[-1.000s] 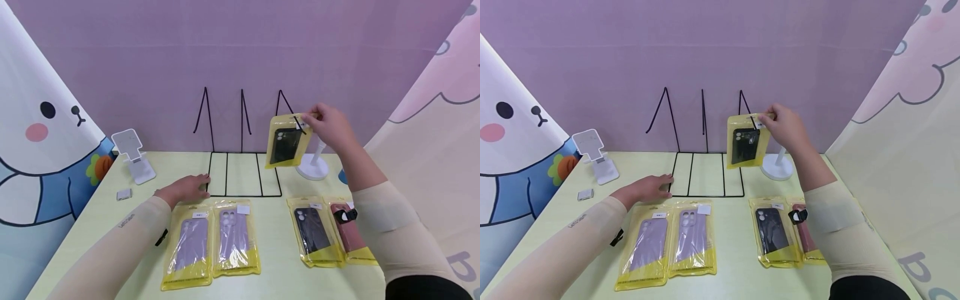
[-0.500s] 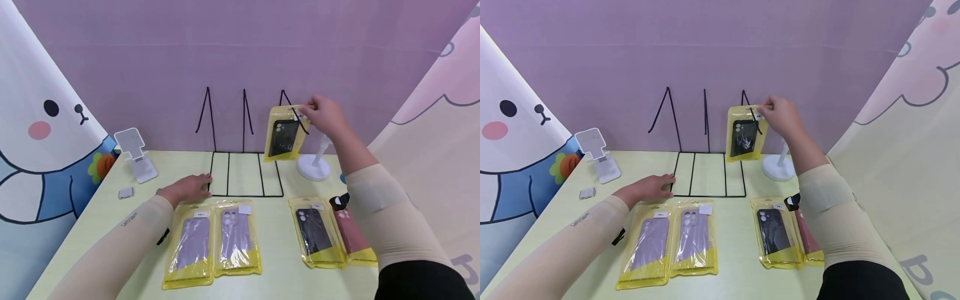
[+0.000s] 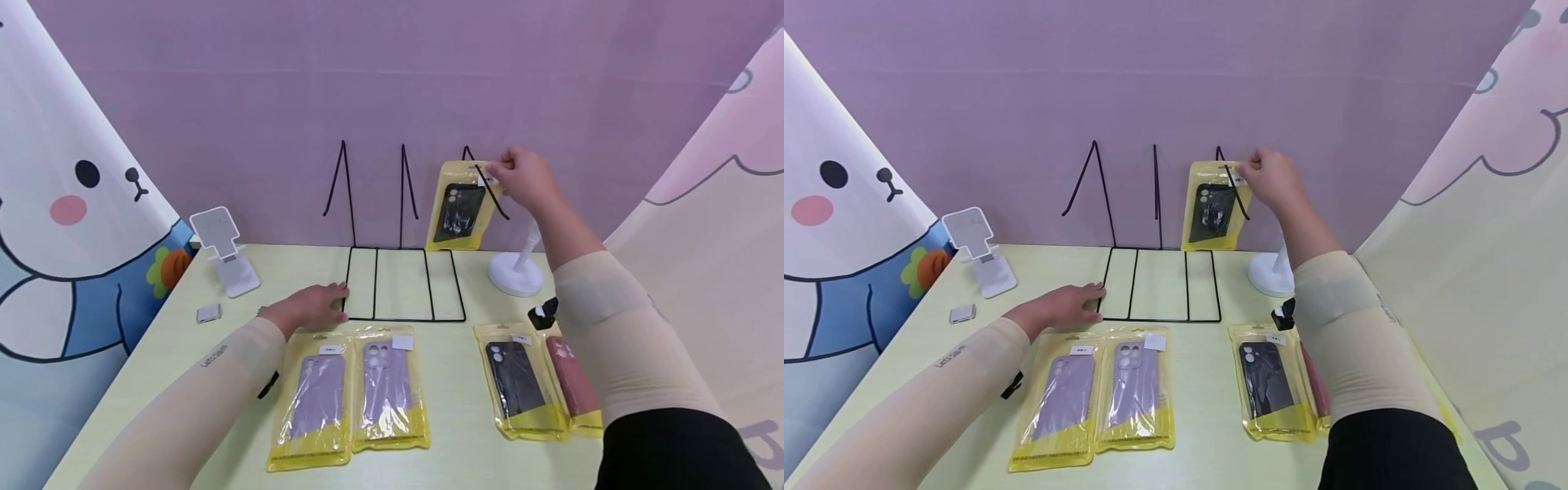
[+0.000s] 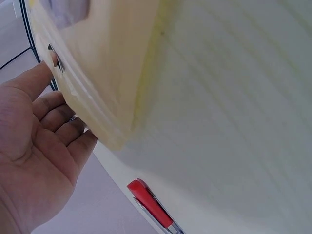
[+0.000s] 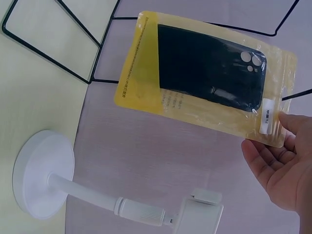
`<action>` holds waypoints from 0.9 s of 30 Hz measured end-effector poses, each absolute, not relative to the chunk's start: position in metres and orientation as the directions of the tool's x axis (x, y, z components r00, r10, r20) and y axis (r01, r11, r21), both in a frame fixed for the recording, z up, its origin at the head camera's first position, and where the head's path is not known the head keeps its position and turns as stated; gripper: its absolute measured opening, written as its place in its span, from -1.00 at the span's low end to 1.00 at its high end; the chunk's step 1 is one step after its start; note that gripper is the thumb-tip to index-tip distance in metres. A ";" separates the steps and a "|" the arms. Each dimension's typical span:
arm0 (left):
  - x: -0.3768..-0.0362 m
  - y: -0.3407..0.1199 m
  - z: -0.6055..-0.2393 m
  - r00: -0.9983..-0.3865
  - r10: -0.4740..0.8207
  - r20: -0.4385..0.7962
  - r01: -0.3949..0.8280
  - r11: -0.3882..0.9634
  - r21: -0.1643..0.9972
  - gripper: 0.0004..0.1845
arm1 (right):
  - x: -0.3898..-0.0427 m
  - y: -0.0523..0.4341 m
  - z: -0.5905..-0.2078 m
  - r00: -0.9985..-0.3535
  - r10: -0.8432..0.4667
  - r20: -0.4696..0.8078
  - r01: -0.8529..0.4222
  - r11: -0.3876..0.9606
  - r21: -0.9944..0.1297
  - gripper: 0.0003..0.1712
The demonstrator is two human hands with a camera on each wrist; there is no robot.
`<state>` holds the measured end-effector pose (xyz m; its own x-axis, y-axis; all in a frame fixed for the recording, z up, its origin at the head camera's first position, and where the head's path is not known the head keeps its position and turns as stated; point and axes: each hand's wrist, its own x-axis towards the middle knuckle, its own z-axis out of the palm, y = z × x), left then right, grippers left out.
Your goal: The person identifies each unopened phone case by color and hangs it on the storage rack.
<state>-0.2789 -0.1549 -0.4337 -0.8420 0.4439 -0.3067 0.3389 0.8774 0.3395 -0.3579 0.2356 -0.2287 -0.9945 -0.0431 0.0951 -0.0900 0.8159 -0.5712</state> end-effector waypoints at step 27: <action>-0.277 -0.151 -0.430 -0.836 0.442 -0.325 0.319 0.874 0.367 -0.25 | -0.350 0.244 -0.222 -0.992 -0.005 0.126 -0.089 0.738 -0.669 -0.13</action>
<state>-0.2769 -0.1505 -0.4299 -0.8361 0.4417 -0.3255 0.3188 0.8739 0.3669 -0.3502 0.2443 -0.2219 -0.9920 -0.0054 0.1260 -0.0889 0.7380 -0.6689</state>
